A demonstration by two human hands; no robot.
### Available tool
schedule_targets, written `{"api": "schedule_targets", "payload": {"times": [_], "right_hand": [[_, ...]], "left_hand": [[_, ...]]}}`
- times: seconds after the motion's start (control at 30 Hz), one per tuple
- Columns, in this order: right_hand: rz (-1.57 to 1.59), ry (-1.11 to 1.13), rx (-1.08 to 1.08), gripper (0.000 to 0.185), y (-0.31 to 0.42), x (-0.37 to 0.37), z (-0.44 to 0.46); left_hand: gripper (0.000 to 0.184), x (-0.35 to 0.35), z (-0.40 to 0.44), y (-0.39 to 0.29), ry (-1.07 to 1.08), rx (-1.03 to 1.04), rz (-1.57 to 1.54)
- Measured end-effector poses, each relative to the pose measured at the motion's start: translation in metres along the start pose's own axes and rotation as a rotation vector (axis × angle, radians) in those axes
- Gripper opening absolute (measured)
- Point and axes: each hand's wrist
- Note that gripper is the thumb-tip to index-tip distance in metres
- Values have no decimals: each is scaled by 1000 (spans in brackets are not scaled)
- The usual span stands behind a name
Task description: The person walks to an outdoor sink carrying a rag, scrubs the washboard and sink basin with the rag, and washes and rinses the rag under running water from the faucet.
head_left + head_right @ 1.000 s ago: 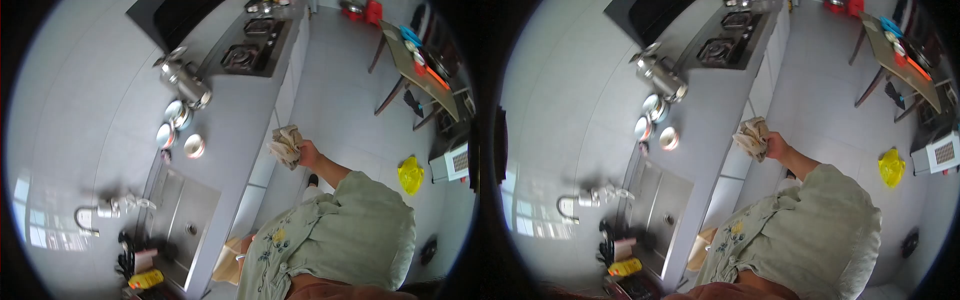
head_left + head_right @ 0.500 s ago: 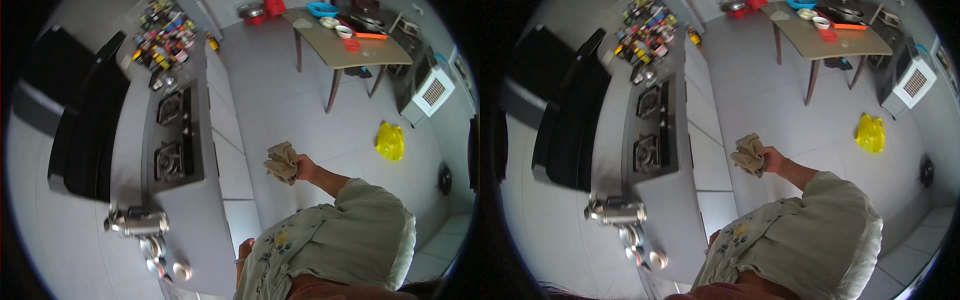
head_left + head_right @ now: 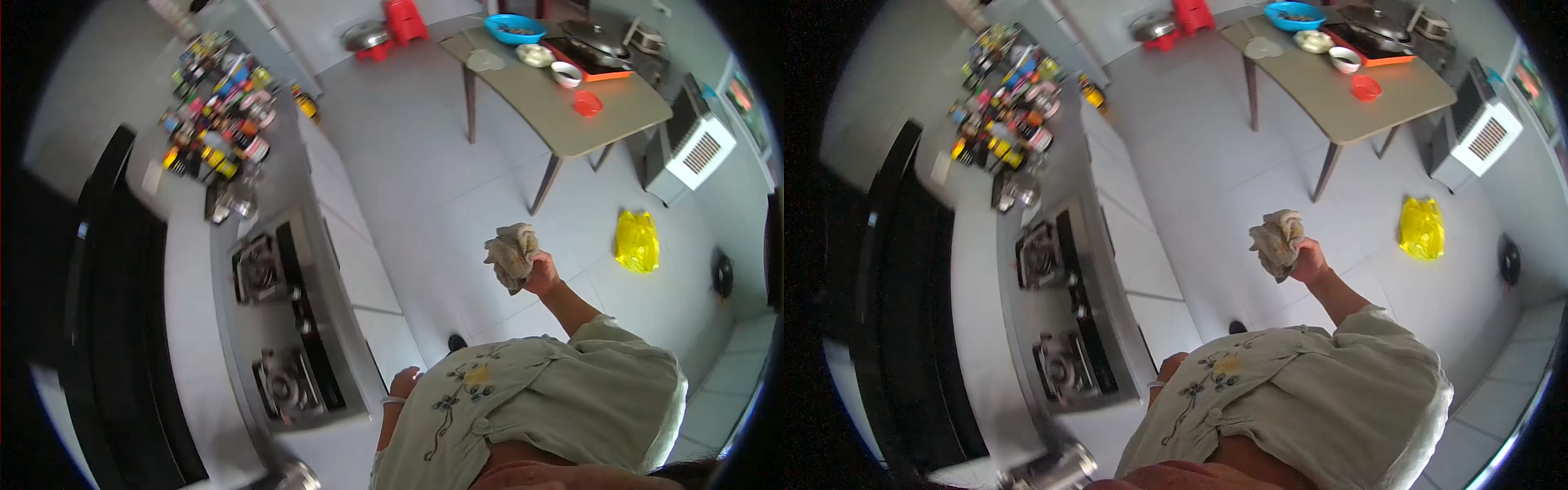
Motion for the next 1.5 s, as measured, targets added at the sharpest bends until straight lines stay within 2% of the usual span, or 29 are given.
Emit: {"api": "schedule_targets", "payload": {"times": [0.2,0.27,0.4,0.5,0.57,0.63,0.7,0.73,0.87,1.0,1.2,1.27,1.33,1.37,1.4,1.43,1.47,1.5], "right_hand": [[79,-56,-149,70,41,27,90],[92,-56,-188,70,57,28,127],[129,-45,-204,70,88,17,225],[174,-35,-160,66,113,10,308],[196,-63,-67,66,135,10,366],[177,-71,-50,66,160,26,420],[137,-81,-31,66,187,47,473],[132,-45,-11,66,199,57,500],[138,2,41,64,235,74,610],[174,23,22,62,255,81,708],[230,-124,-121,62,294,104,832],[252,-123,-183,62,312,106,870],[283,-112,-249,62,335,111,902],[298,-122,-277,61,351,117,912],[319,-137,-306,61,364,119,921],[339,-152,-334,61,375,113,936],[356,-180,-341,61,388,105,953],[374,-206,-350,61,401,99,971]], "left_hand": [[41,-109,191,-60,18,151,97],[40,-132,255,-81,12,253,73],[39,-163,380,-96,14,288,114],[36,-170,455,-71,-40,328,165],[38,-173,493,-33,30,222,153],[31,-182,533,17,249,321,356],[27,-144,556,106,101,247,430],[27,-146,565,126,123,222,412],[26,-189,620,125,231,11,392],[26,-224,720,133,275,-20,410],[26,-302,939,154,276,196,466],[25,-331,1027,155,230,351,491],[25,-374,1130,140,77,613,565],[24,-390,1187,129,113,631,716],[15,-429,1226,86,57,751,753],[11,-439,1275,59,-18,768,865],[12,-454,1322,30,-21,852,697],[26,-466,1360,-4,-12,764,630]]}}
Point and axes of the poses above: each hand's wrist, its own z-axis towards the middle knuckle, its own x-axis out of the palm, y = z × x, and after that the axes turned 15 degrees about -y, right-handed
